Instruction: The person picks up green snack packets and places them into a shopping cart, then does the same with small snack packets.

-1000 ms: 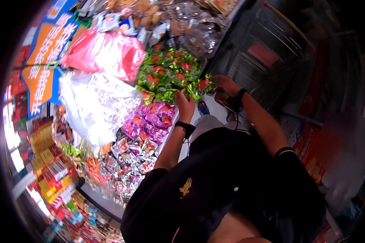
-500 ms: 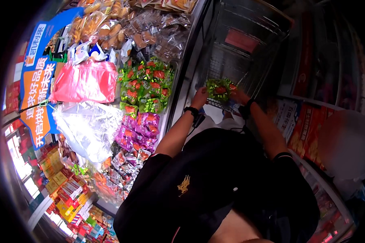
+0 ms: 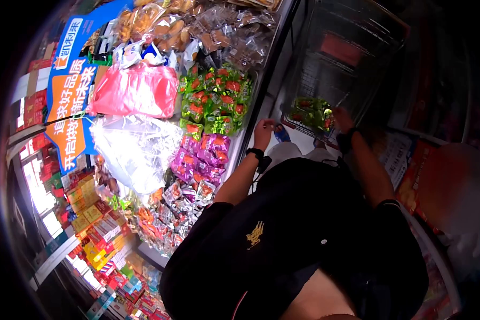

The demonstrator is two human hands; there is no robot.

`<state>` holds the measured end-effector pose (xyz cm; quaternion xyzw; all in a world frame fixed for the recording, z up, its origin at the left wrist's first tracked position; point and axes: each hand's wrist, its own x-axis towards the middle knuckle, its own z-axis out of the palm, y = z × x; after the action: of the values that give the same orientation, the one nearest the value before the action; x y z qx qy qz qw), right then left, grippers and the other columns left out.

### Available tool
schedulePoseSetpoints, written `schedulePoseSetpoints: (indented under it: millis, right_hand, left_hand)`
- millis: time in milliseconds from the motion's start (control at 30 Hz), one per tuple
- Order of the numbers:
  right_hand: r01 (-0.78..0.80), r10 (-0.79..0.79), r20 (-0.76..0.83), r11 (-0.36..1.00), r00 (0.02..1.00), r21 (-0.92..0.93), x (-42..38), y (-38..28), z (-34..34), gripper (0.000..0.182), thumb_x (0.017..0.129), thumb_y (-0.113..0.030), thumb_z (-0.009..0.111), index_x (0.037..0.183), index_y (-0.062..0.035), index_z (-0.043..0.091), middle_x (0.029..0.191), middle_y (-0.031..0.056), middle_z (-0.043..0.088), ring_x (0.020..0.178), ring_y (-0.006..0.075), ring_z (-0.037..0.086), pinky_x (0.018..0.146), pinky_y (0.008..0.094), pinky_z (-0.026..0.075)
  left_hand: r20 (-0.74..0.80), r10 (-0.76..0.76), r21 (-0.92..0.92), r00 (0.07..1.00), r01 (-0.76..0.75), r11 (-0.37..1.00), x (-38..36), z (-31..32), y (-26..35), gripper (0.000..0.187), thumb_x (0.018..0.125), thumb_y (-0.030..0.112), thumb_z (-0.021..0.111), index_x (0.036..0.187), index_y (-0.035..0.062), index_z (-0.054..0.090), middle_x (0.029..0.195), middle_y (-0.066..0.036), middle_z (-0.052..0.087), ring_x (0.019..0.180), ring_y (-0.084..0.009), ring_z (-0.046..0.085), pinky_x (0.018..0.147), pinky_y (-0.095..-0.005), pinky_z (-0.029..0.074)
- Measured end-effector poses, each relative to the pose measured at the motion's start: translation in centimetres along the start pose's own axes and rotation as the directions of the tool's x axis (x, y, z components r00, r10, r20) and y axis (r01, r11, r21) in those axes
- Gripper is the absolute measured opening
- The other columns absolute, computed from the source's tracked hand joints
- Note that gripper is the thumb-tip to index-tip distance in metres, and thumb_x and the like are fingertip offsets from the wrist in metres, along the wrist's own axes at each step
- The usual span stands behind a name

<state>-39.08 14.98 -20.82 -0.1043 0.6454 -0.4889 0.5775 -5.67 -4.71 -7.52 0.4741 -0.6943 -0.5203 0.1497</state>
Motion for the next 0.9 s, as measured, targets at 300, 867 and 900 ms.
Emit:
schedulePoseSetpoints:
  millis: [300,867,900]
  right_hand:
    - [0.414,-0.407,-0.114,0.909,0.906,0.044,-6.4,-25.0,15.0,0.028,0.094,-0.023,0.052,0.113,-0.0025,0.058,0.097,0.0078,0.065,0.084,0.0145,0.063,0.074,0.0279,0.05]
    - [0.818,-0.815,-0.067,0.575,0.575,0.025,-14.8,-36.6,24.8,0.022,0.094,-0.013,0.053,0.106,0.0032,0.06,0.082,0.0095,0.066,0.075,0.0147,0.063,0.068,0.0258,0.05]
    - [0.836,-0.834,-0.072,0.548,0.547,0.003,-14.9,-36.9,24.9,0.022,0.096,-0.014,0.051,0.107,0.0026,0.06,0.081,0.0078,0.064,0.073,0.013,0.062,0.066,0.0258,0.05]
  left_hand:
    - [0.704,0.039,-0.476,0.709,0.43,0.767,-0.5,0.3,14.7,0.04,0.094,0.027,0.054,0.124,0.0007,0.05,0.113,-0.006,0.059,0.096,-0.0134,0.059,0.084,-0.0254,0.047]
    - [0.755,0.196,-0.559,0.625,0.459,0.69,-1.2,-3.1,24.3,0.048,0.076,0.011,0.076,0.118,-0.0033,0.057,0.102,-0.005,0.065,0.091,-0.0104,0.061,0.082,-0.0244,0.048]
    - [0.736,0.195,-0.555,0.648,0.414,0.722,-1.5,-3.7,25.1,0.049,0.075,0.011,0.076,0.118,-0.0033,0.057,0.1,-0.005,0.065,0.09,-0.0103,0.061,0.081,-0.0243,0.048]
